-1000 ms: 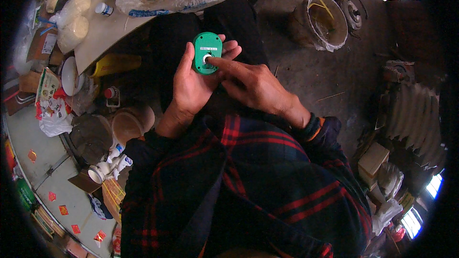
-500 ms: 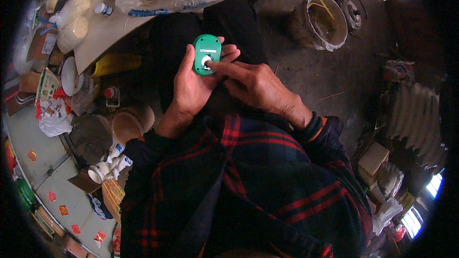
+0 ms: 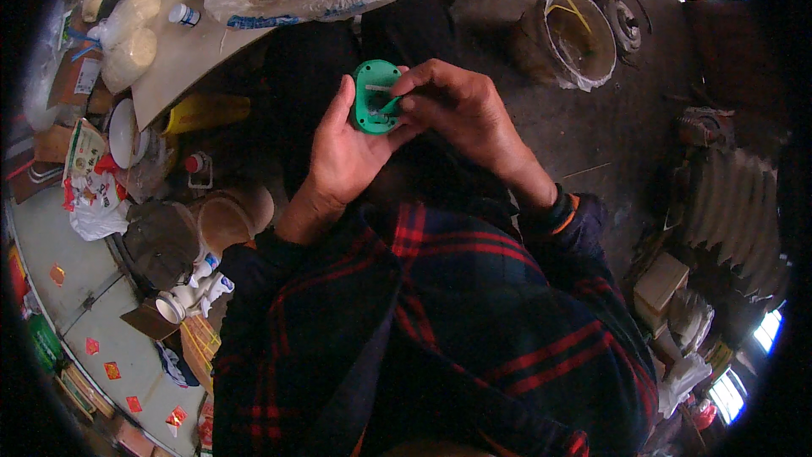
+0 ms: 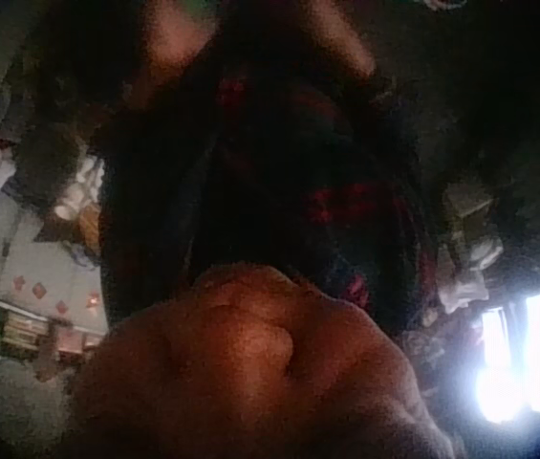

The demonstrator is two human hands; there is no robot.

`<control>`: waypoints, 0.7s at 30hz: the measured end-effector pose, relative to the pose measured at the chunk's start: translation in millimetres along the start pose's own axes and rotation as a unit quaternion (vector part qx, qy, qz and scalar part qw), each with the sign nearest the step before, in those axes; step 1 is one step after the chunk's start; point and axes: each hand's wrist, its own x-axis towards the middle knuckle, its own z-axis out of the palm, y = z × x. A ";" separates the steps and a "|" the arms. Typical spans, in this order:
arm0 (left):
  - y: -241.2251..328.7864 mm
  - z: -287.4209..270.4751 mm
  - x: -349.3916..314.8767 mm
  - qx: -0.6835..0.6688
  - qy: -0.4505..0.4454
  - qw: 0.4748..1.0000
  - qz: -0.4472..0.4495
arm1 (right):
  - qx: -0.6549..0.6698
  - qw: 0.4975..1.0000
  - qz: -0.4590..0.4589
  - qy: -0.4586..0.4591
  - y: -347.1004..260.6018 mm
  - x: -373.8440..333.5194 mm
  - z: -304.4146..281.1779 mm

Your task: The person opens a small green device, inserts a USB stick, and then removes it. They open the back cover, insert a battery, and close the cover. The person then applies a blue label to the device and handles a small white tube.

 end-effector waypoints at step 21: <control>-5.8 -1.6 -0.5 0.035 0.064 0.997 0.006 | -0.283 0.938 -0.190 0.066 6.8 13.9 7.9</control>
